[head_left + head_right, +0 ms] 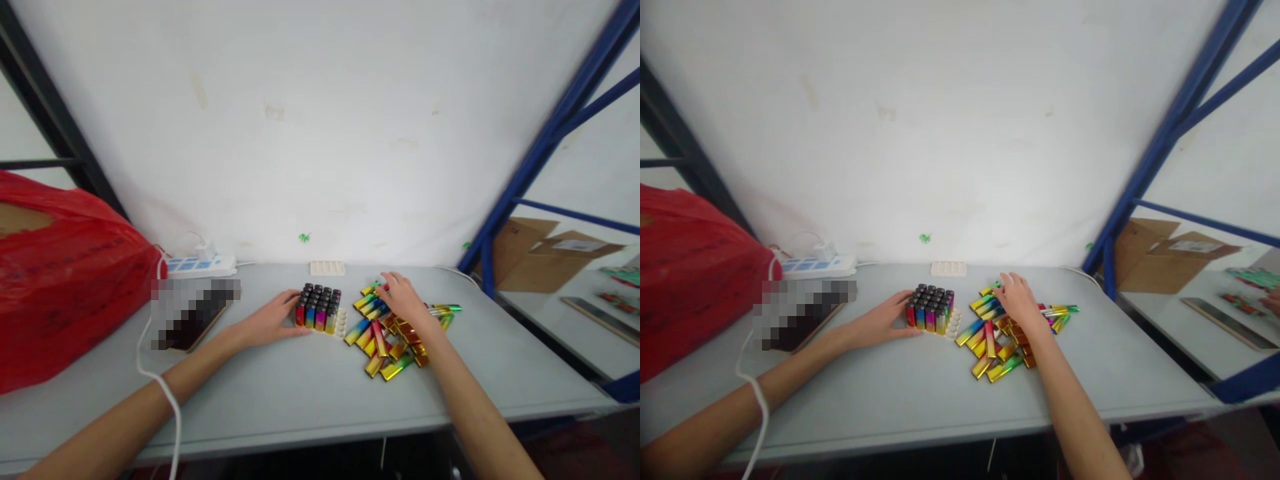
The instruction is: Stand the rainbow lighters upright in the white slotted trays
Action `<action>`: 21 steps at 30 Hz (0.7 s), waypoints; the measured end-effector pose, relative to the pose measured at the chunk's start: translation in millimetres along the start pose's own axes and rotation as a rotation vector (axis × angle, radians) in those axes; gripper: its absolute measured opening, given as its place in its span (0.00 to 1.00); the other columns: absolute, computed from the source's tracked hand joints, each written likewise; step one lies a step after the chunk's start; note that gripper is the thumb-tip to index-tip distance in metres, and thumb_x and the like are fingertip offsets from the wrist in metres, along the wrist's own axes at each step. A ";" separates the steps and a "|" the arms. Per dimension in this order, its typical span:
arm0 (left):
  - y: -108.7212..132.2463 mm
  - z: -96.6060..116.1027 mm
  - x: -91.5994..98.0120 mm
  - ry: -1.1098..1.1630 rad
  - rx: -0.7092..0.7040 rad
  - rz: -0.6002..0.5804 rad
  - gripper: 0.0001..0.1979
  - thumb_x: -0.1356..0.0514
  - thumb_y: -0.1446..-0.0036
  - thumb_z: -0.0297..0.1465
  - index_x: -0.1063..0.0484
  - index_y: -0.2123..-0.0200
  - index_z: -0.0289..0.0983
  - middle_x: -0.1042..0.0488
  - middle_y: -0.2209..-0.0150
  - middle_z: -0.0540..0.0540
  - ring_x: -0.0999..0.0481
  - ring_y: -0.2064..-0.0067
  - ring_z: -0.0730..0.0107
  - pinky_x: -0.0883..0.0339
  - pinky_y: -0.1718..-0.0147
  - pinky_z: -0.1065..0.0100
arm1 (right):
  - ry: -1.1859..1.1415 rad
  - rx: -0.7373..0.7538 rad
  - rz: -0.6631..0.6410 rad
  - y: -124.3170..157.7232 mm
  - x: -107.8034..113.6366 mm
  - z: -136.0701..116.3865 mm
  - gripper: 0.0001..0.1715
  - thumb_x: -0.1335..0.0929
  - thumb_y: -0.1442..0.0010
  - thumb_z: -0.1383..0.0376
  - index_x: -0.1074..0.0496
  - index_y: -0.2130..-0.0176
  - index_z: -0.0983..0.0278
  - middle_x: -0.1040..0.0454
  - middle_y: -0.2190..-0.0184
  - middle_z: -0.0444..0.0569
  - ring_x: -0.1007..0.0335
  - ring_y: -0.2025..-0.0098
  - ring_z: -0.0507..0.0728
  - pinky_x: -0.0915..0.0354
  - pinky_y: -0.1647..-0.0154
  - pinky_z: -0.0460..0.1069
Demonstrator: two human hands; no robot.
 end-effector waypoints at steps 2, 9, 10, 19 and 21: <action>-0.1 1.0 0.4 -0.004 0.006 -0.011 0.41 0.34 0.39 0.57 0.31 0.33 0.37 0.34 0.29 0.32 0.33 0.29 0.41 0.40 0.27 0.47 | 0.055 -0.128 -0.102 0.0 -6.3 12.0 0.35 0.34 0.26 0.51 0.34 0.31 0.70 0.29 0.36 0.71 0.30 0.35 0.73 0.36 0.35 0.62; 0.7 4.4 2.6 0.009 -0.007 -0.002 0.39 0.34 0.39 0.56 0.30 0.34 0.38 0.32 0.30 0.34 0.32 0.30 0.43 0.40 0.28 0.48 | -0.048 -0.162 -0.086 -2.6 -10.2 20.2 0.40 0.27 0.34 0.51 0.34 0.31 0.67 0.25 0.43 0.66 0.26 0.41 0.71 0.32 0.40 0.60; 0.6 4.7 2.9 0.010 -0.010 -0.002 0.38 0.34 0.39 0.56 0.30 0.34 0.39 0.32 0.31 0.35 0.32 0.30 0.43 0.39 0.28 0.48 | -0.084 -0.137 -0.048 -3.7 -10.7 20.2 0.39 0.26 0.35 0.53 0.33 0.32 0.67 0.26 0.44 0.65 0.25 0.42 0.70 0.32 0.40 0.60; 1.2 3.7 1.5 0.017 -0.023 0.023 0.39 0.33 0.39 0.56 0.30 0.34 0.40 0.32 0.30 0.36 0.31 0.30 0.42 0.37 0.29 0.47 | -0.702 -0.004 0.222 -13.1 -1.9 5.2 0.33 0.27 0.41 0.60 0.29 0.38 0.62 0.25 0.43 0.59 0.21 0.59 0.59 0.24 0.52 0.58; 1.0 3.4 1.0 0.011 -0.029 0.022 0.38 0.33 0.39 0.56 0.30 0.34 0.40 0.32 0.31 0.36 0.31 0.31 0.42 0.37 0.29 0.48 | -0.899 -0.036 0.195 -13.4 1.2 -3.3 0.34 0.24 0.45 0.52 0.27 0.43 0.63 0.20 0.50 0.57 0.21 0.58 0.61 0.24 0.53 0.58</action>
Point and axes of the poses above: each hand's wrist, its own y-axis away from the middle knuckle, its own x-axis out of the back of the hand, z = x × y, the point moved 1 cm from there along -y, towards the middle knuckle
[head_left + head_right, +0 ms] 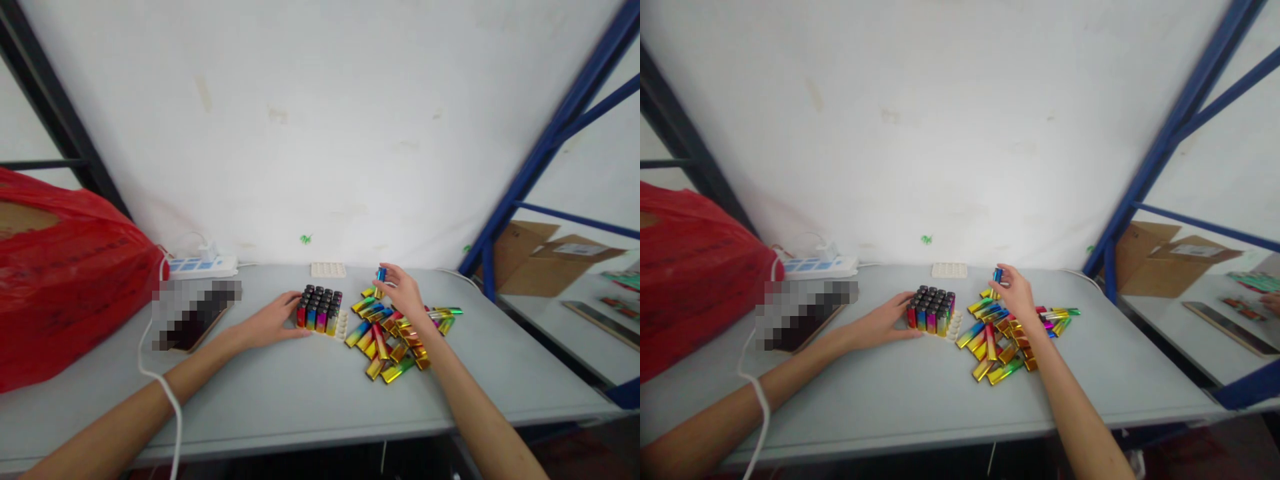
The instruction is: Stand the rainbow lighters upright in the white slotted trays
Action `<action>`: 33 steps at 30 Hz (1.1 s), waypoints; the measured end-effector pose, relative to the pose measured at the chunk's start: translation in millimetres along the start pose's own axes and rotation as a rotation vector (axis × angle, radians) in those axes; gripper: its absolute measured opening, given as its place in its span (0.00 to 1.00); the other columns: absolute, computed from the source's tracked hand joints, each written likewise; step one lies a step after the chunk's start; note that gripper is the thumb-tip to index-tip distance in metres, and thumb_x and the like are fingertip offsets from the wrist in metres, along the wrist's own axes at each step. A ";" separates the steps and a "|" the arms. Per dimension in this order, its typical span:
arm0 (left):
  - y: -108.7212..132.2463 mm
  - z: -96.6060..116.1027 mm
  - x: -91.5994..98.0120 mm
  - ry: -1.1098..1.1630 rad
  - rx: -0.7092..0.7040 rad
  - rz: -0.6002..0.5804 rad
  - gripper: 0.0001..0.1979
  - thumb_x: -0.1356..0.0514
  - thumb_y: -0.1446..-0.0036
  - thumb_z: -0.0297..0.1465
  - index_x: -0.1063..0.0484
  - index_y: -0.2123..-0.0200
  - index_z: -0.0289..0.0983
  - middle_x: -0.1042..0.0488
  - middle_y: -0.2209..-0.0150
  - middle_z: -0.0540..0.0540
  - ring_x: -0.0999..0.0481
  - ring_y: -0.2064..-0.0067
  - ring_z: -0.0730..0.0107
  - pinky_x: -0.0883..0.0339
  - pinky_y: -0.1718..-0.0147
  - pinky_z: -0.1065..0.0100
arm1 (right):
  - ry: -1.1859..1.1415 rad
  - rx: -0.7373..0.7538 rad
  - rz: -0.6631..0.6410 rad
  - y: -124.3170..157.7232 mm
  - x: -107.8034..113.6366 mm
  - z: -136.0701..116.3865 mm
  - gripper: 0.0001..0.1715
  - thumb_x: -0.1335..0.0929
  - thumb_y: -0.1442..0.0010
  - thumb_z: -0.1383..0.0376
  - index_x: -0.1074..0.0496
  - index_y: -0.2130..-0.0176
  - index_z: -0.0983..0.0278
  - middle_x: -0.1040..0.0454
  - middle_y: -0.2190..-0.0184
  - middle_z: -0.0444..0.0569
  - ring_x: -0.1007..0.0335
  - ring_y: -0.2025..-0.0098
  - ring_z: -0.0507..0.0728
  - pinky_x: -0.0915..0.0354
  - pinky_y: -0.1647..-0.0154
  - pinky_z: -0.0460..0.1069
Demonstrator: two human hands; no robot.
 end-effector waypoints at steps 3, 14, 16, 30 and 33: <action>-0.7 -0.6 -0.3 0.004 0.011 -0.010 0.39 0.33 0.40 0.57 0.30 0.34 0.39 0.32 0.31 0.35 0.32 0.30 0.42 0.39 0.28 0.48 | -0.206 -0.064 -0.081 4.6 -11.6 -14.2 0.33 0.23 0.47 0.43 0.25 0.52 0.63 0.19 0.62 0.52 0.21 0.60 0.60 0.25 0.55 0.55; -0.6 1.0 1.3 -0.018 -0.011 -0.016 0.38 0.34 0.38 0.56 0.31 0.34 0.39 0.32 0.32 0.35 0.31 0.31 0.44 0.38 0.29 0.49 | -0.069 -0.051 -0.211 26.4 -44.8 -38.7 0.31 0.35 0.35 0.37 0.34 0.70 0.60 0.42 0.80 0.38 0.47 0.78 0.51 0.49 0.77 0.48; -0.9 0.3 0.8 -0.015 -0.001 -0.021 0.38 0.33 0.38 0.55 0.30 0.34 0.39 0.32 0.32 0.34 0.32 0.31 0.44 0.39 0.29 0.49 | 0.030 0.000 -0.187 27.7 -46.2 -38.4 0.33 0.35 0.35 0.39 0.41 0.78 0.59 0.44 0.80 0.40 0.47 0.76 0.52 0.50 0.75 0.49; -0.4 -0.3 0.3 0.012 0.002 -0.022 0.38 0.33 0.37 0.53 0.30 0.33 0.37 0.32 0.31 0.34 0.33 0.29 0.41 0.41 0.27 0.47 | 0.222 0.189 -0.285 34.5 -48.6 -54.3 0.22 0.41 0.24 0.50 0.37 0.67 0.59 0.31 0.73 0.42 0.35 0.69 0.55 0.40 0.64 0.50; -0.6 -0.4 0.2 0.021 0.017 -0.013 0.38 0.31 0.39 0.54 0.30 0.34 0.38 0.32 0.31 0.34 0.33 0.29 0.41 0.41 0.27 0.47 | 0.314 0.298 -0.309 34.4 -47.3 -53.5 0.24 0.43 0.21 0.51 0.34 0.65 0.59 0.27 0.66 0.47 0.30 0.61 0.57 0.36 0.56 0.51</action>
Point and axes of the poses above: each hand's wrist, its own y-axis away from the middle knuckle, its own x-axis out of the back of the hand, z = x × y, the point moved 1 cm from there along -y, towards the middle knuckle
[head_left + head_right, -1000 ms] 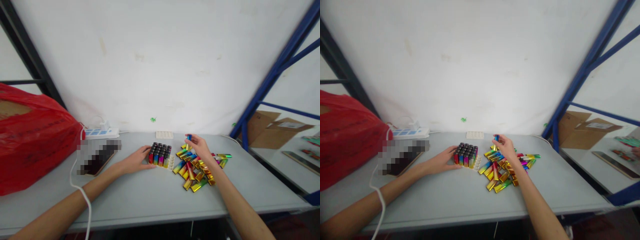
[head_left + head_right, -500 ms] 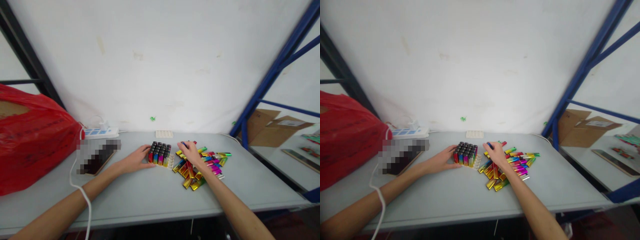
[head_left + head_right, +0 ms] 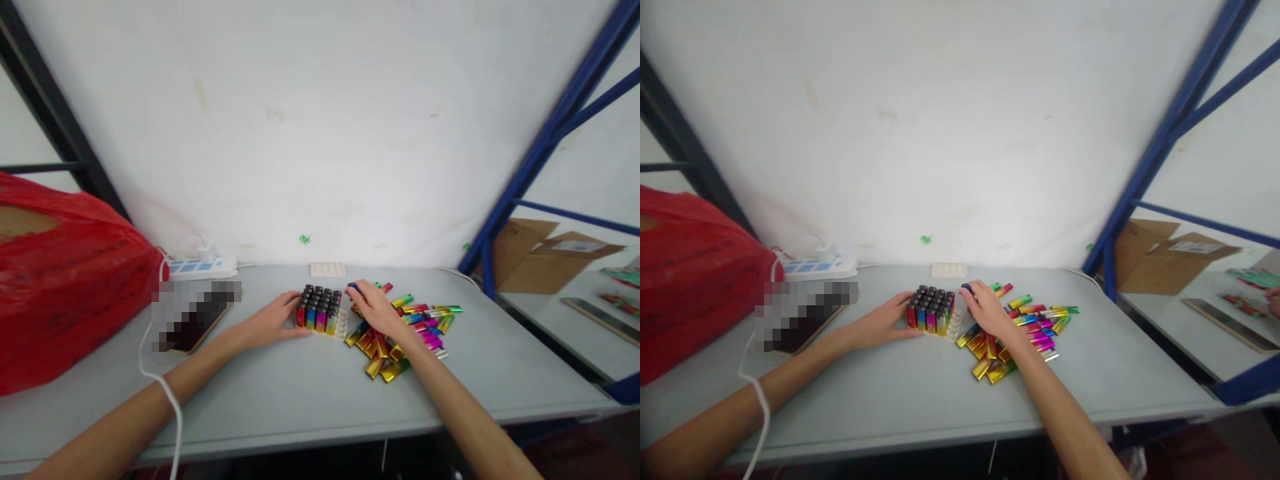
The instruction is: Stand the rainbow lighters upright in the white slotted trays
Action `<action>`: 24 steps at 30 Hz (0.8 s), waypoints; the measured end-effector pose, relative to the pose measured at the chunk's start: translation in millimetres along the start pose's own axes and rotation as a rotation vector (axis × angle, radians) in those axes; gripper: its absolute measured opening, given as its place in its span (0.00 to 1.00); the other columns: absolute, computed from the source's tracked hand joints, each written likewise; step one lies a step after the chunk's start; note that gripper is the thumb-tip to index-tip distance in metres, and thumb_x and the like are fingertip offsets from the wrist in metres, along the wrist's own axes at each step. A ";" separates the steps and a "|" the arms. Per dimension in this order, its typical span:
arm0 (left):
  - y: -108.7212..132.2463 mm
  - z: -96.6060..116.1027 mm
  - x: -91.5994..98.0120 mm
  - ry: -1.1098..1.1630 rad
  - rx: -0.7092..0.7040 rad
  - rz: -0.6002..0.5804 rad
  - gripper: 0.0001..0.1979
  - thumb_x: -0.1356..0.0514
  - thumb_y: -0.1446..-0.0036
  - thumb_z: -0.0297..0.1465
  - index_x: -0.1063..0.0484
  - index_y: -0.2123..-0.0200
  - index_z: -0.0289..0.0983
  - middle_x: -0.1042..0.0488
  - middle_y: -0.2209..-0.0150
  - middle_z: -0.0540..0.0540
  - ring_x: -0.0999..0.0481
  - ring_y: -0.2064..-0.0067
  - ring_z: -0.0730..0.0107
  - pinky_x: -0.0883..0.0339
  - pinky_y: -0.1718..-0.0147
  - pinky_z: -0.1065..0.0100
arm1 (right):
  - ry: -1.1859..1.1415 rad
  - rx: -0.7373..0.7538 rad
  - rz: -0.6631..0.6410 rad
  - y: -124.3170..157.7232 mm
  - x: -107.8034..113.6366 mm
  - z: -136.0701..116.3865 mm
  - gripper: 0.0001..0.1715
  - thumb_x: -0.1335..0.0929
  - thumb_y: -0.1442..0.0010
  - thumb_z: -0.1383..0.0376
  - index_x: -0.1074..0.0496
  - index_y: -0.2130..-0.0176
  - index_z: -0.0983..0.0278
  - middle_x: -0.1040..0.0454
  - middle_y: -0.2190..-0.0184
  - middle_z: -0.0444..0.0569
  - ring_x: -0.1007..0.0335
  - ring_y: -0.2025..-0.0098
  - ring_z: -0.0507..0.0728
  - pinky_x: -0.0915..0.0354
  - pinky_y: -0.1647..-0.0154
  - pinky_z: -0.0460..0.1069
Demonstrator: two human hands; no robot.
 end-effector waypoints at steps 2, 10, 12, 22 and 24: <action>-0.1 -0.6 -0.3 0.007 -0.012 0.006 0.38 0.31 0.40 0.54 0.29 0.34 0.39 0.32 0.31 0.35 0.33 0.29 0.42 0.41 0.27 0.46 | 0.086 0.047 -0.016 0.7 0.1 1.4 0.26 0.43 0.21 0.50 0.33 0.66 0.60 0.26 0.65 0.49 0.29 0.60 0.58 0.35 0.54 0.51; 0.1 -2.0 -1.1 -0.013 -0.018 -0.001 0.39 0.33 0.39 0.56 0.31 0.33 0.40 0.32 0.31 0.35 0.33 0.30 0.44 0.40 0.28 0.48 | 0.196 -0.009 -0.079 1.6 -6.0 4.7 0.23 0.39 0.21 0.52 0.32 0.66 0.60 0.24 0.71 0.46 0.28 0.67 0.58 0.39 0.62 0.50; 0.0 -1.2 -0.8 -0.012 -0.020 -0.002 0.39 0.33 0.39 0.56 0.31 0.33 0.40 0.32 0.31 0.35 0.33 0.30 0.45 0.41 0.27 0.48 | 0.215 0.022 -0.123 1.0 -7.4 5.4 0.20 0.38 0.21 0.54 0.30 0.63 0.61 0.23 0.68 0.48 0.27 0.65 0.58 0.38 0.61 0.50; 0.6 -0.7 0.2 0.003 -0.019 0.003 0.37 0.33 0.38 0.54 0.30 0.34 0.39 0.32 0.31 0.34 0.32 0.30 0.42 0.40 0.28 0.45 | 0.233 0.073 -0.166 0.9 -1.3 19.4 0.24 0.37 0.22 0.51 0.27 0.63 0.63 0.23 0.68 0.50 0.28 0.64 0.58 0.36 0.58 0.51; 0.6 -1.0 0.4 0.003 -0.030 0.008 0.38 0.33 0.38 0.54 0.31 0.33 0.40 0.33 0.30 0.35 0.33 0.30 0.43 0.40 0.28 0.46 | 0.220 0.092 -0.184 0.9 -2.4 15.6 0.24 0.37 0.22 0.51 0.27 0.63 0.63 0.23 0.66 0.50 0.27 0.63 0.58 0.34 0.57 0.51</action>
Point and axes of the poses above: each hand's wrist, its own y-axis away from the middle knuckle, its own x-axis out of the back of the hand, z = x × y, the point moved 1 cm from there along -y, towards the middle knuckle
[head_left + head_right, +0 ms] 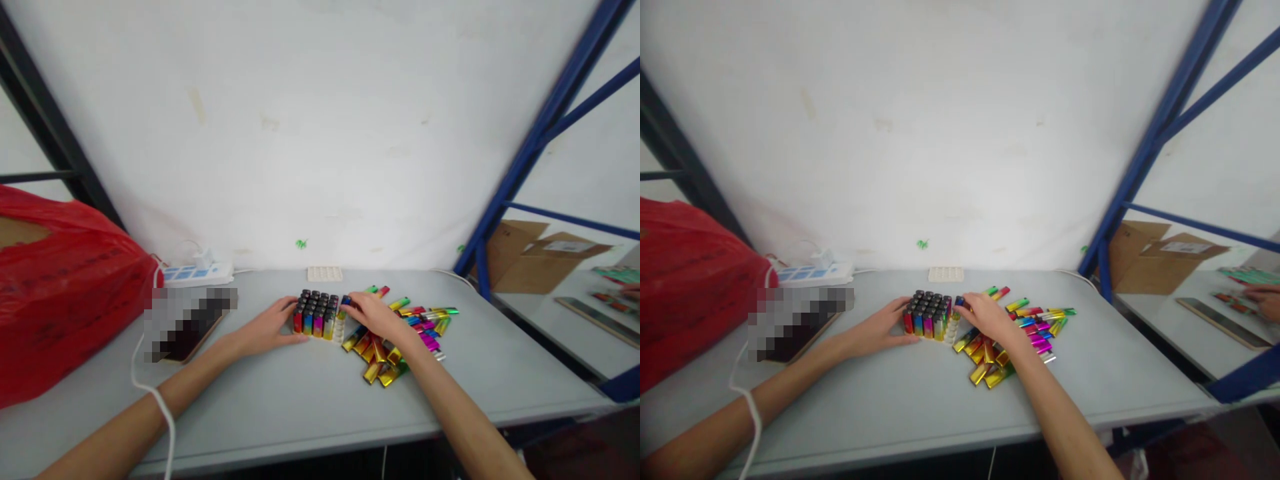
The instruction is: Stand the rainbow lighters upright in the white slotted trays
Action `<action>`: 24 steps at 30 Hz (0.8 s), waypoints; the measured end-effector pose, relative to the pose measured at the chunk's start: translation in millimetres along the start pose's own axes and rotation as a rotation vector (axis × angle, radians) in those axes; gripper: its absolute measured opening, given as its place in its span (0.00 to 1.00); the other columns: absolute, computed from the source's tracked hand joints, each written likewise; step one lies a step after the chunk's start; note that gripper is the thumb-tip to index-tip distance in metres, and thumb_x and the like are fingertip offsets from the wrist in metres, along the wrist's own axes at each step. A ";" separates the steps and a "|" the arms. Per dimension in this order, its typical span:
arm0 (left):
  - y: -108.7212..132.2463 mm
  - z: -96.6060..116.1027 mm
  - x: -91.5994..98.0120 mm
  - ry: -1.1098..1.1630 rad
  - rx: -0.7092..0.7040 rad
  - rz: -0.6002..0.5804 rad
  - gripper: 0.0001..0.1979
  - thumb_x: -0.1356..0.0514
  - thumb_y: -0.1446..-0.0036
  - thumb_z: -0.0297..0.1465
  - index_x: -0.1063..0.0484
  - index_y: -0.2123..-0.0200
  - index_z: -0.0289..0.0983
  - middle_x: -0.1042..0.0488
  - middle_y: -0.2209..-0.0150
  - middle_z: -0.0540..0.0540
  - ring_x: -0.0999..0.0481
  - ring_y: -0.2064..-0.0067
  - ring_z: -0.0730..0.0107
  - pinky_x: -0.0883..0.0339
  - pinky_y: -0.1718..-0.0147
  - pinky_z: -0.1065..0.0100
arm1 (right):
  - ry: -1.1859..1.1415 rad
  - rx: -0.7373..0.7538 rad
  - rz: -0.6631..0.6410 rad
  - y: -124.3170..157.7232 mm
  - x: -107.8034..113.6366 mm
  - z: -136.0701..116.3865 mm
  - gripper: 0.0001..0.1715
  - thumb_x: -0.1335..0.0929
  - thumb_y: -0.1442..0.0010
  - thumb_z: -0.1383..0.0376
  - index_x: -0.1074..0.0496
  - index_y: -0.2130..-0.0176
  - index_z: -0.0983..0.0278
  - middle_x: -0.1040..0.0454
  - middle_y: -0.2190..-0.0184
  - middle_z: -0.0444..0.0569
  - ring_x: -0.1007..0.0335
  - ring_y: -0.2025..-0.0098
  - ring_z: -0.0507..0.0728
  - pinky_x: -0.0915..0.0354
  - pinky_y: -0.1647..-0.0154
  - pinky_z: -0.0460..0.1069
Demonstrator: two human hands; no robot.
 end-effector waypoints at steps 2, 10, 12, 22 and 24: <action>-0.1 0.3 0.1 -0.009 0.008 -0.014 0.38 0.33 0.38 0.54 0.31 0.33 0.39 0.33 0.30 0.34 0.33 0.30 0.43 0.41 0.27 0.48 | -0.039 0.038 -0.019 -0.1 2.0 -2.1 0.24 0.38 0.22 0.50 0.25 0.62 0.64 0.23 0.64 0.51 0.26 0.61 0.59 0.32 0.54 0.52; -0.3 1.9 0.3 -0.044 0.042 -0.026 0.39 0.34 0.38 0.55 0.32 0.33 0.39 0.34 0.29 0.35 0.33 0.29 0.45 0.42 0.27 0.50 | 0.006 -0.104 0.255 10.1 6.3 73.1 0.23 0.41 0.24 0.61 0.26 0.38 0.63 0.23 0.41 0.62 0.28 0.37 0.66 0.35 0.32 0.64; -0.2 1.7 0.3 -0.036 0.049 -0.029 0.39 0.33 0.38 0.55 0.31 0.33 0.37 0.34 0.30 0.35 0.33 0.29 0.44 0.41 0.27 0.49 | 0.059 -0.136 0.167 11.2 0.0 93.5 0.23 0.39 0.26 0.64 0.25 0.38 0.65 0.24 0.38 0.63 0.29 0.36 0.66 0.36 0.31 0.64; -0.5 1.6 0.9 -0.005 0.028 -0.019 0.39 0.33 0.39 0.55 0.29 0.34 0.37 0.33 0.30 0.33 0.33 0.29 0.41 0.41 0.27 0.46 | 0.057 -0.152 -0.018 6.8 1.7 102.3 0.13 0.31 0.30 0.64 0.19 0.50 0.65 0.21 0.55 0.57 0.23 0.51 0.62 0.30 0.41 0.56; -0.5 1.4 0.8 -0.011 0.034 -0.021 0.39 0.33 0.39 0.56 0.30 0.34 0.37 0.33 0.30 0.33 0.33 0.29 0.41 0.41 0.27 0.46 | 0.031 -0.151 0.064 8.1 4.6 98.0 0.11 0.32 0.30 0.63 0.20 0.55 0.64 0.22 0.56 0.56 0.24 0.52 0.61 0.30 0.42 0.56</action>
Point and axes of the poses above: each hand's wrist, its own y-axis away from the middle knuckle, its own x-axis out of the back of the hand, z = x × y, the point moved 1 cm from there along -y, towards the middle knuckle
